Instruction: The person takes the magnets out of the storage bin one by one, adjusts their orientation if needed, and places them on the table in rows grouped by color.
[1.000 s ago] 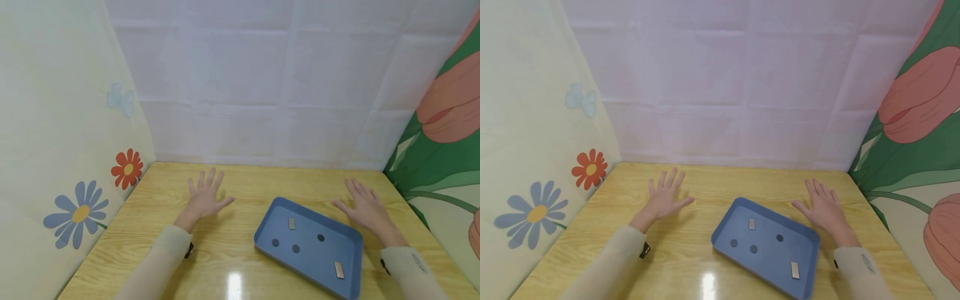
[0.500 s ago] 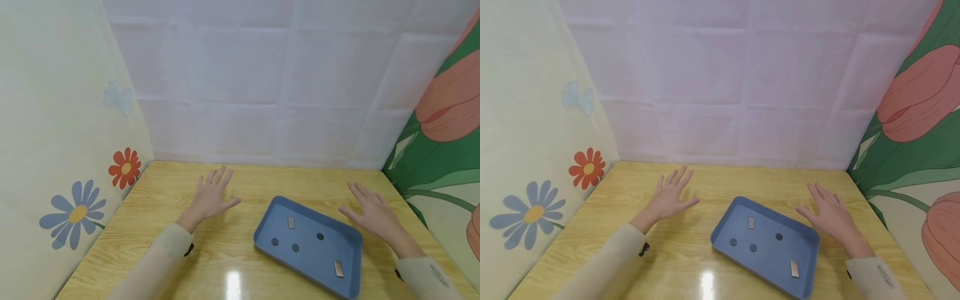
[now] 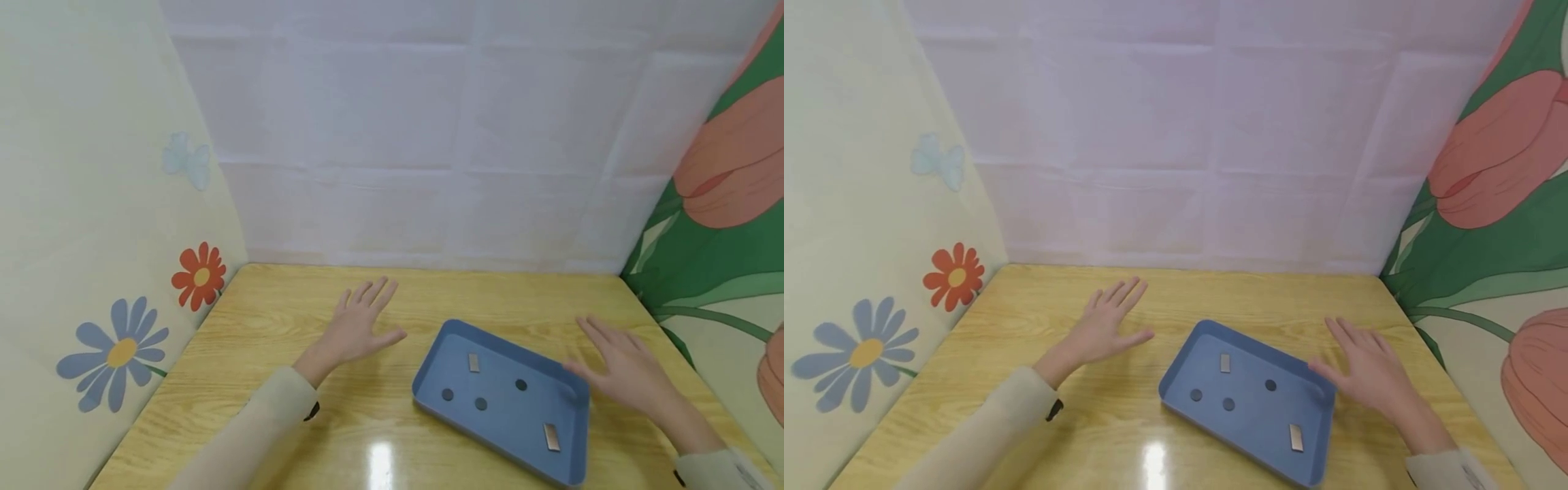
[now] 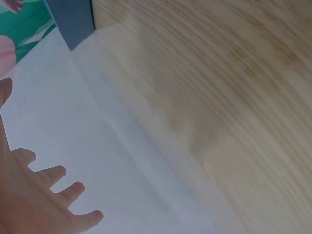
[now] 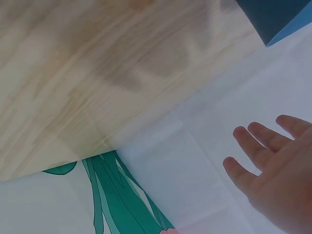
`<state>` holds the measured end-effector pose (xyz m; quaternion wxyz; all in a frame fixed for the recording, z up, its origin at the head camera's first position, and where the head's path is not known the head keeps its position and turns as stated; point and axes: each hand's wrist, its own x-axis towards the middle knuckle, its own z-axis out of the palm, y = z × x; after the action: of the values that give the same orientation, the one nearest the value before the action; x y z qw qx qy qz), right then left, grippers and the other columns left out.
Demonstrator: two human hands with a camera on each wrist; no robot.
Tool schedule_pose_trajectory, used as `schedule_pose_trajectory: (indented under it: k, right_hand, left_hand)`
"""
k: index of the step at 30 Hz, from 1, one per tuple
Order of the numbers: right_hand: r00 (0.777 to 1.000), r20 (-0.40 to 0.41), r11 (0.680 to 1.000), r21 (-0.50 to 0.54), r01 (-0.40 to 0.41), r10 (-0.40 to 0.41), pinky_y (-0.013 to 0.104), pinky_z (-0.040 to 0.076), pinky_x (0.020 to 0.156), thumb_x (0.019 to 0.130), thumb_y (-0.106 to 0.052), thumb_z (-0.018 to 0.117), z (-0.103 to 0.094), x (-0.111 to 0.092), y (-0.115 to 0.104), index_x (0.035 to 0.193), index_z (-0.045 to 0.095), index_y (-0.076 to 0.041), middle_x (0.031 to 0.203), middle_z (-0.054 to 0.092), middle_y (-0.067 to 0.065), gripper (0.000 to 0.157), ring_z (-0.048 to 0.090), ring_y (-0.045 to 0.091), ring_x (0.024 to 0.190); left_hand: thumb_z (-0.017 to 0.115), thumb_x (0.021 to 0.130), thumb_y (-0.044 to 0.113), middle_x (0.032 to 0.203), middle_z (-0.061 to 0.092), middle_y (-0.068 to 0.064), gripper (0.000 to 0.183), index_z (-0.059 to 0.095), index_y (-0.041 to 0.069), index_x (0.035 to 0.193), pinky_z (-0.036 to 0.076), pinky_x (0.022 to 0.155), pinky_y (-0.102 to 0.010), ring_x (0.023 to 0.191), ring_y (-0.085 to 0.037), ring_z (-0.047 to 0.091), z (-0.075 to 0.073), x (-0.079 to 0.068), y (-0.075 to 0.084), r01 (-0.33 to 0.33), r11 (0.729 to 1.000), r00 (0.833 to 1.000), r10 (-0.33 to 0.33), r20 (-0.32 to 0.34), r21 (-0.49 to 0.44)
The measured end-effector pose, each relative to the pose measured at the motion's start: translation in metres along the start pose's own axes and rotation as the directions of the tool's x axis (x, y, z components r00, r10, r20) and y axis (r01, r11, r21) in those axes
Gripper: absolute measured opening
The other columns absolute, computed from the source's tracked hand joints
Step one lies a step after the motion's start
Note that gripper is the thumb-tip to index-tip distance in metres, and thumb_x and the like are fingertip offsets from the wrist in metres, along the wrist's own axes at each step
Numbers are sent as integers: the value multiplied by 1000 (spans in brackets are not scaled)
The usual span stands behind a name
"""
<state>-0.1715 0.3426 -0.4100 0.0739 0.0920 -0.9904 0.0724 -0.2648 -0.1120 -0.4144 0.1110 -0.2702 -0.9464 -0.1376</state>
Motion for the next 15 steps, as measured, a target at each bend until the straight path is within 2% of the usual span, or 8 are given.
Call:
schedule_pose_trajectory:
  k: [8,15]
  right_hand:
    - [999,-30,1000,-22,16,-17,65,27,103,83,-66,58,2,-16,-3,151,31,-11,146,41,25,91,41,49,128]
    - [999,-48,999,-27,20,-21,65,29,98,82,-64,61,1,-28,-5,152,28,-13,146,42,22,93,44,49,124]
  left_hand:
    - [49,87,69,162,17,-1,87,8,32,155,20,114,-64,147,-34,24,0,0,14,-54,998,998,55,34,-30]
    - [49,88,66,160,24,-2,84,12,32,155,31,111,-59,142,-35,34,3,0,24,-110,991,991,116,65,-80]
